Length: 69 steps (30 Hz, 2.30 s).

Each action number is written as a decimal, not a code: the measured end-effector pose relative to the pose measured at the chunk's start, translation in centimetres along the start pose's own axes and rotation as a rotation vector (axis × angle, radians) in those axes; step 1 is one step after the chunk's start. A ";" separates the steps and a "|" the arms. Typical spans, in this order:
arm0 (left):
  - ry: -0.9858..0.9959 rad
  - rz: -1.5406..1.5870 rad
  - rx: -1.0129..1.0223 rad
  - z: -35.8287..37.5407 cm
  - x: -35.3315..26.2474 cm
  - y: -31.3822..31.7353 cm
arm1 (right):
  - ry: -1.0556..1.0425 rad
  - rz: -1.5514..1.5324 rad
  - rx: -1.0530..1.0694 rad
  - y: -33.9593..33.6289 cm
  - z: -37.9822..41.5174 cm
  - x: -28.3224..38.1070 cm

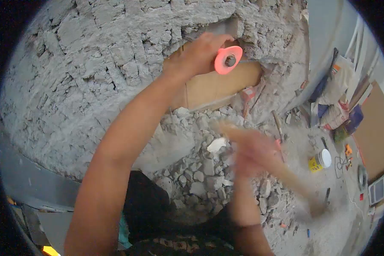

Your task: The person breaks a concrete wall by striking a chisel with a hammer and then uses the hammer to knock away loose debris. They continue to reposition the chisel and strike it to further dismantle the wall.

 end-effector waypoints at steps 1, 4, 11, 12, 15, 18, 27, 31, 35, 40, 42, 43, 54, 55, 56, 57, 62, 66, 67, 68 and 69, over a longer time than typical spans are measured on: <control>-0.038 0.018 0.001 -0.2 0.0 -0.4 | 0.354 -0.016 0.239 5.0 2.5 -5.0; -0.071 0.042 0.018 -0.9 0.7 -0.1 | 0.783 -0.114 0.394 6.6 5.1 -7.7; -0.059 0.027 0.031 -0.1 0.2 -0.1 | -0.033 -0.144 0.050 -9.7 -3.0 -1.3; -0.065 0.031 0.034 0.0 0.2 -0.1 | -0.111 -0.262 -0.053 -11.4 -4.9 1.6; -0.031 0.039 0.024 0.1 0.1 0.0 | -0.468 -0.435 -0.047 -15.4 -9.9 10.5; -0.049 0.047 0.029 -0.2 0.2 -0.3 | -0.375 -0.491 -0.123 -10.3 -6.0 7.6; -0.145 0.015 0.117 0.0 0.7 0.2 | 0.452 0.254 0.238 -3.2 4.3 -9.6; -0.049 0.006 0.024 0.1 0.4 -0.3 | -0.116 0.116 -0.061 -14.6 -4.0 1.2; -0.047 0.027 0.042 -0.2 0.1 -0.1 | -0.436 -0.544 -0.026 -18.3 -10.7 12.0; -0.119 0.028 0.045 0.4 0.7 0.3 | 0.039 0.130 0.073 0.2 1.0 -0.8; -0.098 0.116 0.109 0.7 1.0 1.1 | 0.950 -0.276 0.478 9.7 4.9 -9.1; -0.081 0.120 0.102 0.2 1.0 1.0 | 0.892 -0.227 0.471 9.0 4.2 -8.0; -0.122 0.167 0.063 0.4 0.1 -0.2 | -0.172 -0.503 -0.117 -13.2 -6.9 6.9; -0.119 0.164 0.069 0.1 0.3 0.1 | -0.343 -0.584 -0.046 -14.5 -8.4 8.9; -0.114 0.133 0.106 -0.1 0.6 0.5 | -0.340 -0.590 -0.050 -16.2 -8.8 8.1; -0.110 0.101 0.140 -0.2 0.9 0.7 | -0.410 -0.501 0.045 -15.2 -9.1 9.0; -0.116 0.087 0.125 -0.4 0.2 -0.3 | 0.600 -0.093 0.364 7.1 5.8 -8.3; -0.185 0.066 0.209 -0.2 0.6 -0.5 | 0.660 0.053 0.279 1.9 6.9 -8.4; -0.199 0.062 0.224 -0.4 0.5 0.2 | 0.524 0.219 0.235 -1.0 5.9 -7.7; -0.193 0.046 0.201 -0.3 0.6 0.3 | 0.454 0.307 0.197 -3.7 4.9 -7.3; -0.192 0.044 0.205 -0.2 0.6 0.3 | 0.371 0.305 0.116 -7.0 3.1 -6.3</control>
Point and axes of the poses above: each hand's wrist, its own z-axis away from the middle knuckle, its own y-axis out of the palm, x = y × z, the point moved 6 cm from there along -z, towards the middle knuckle, and after that the axes turned 3 degrees about -z, right-handed, at the moved point
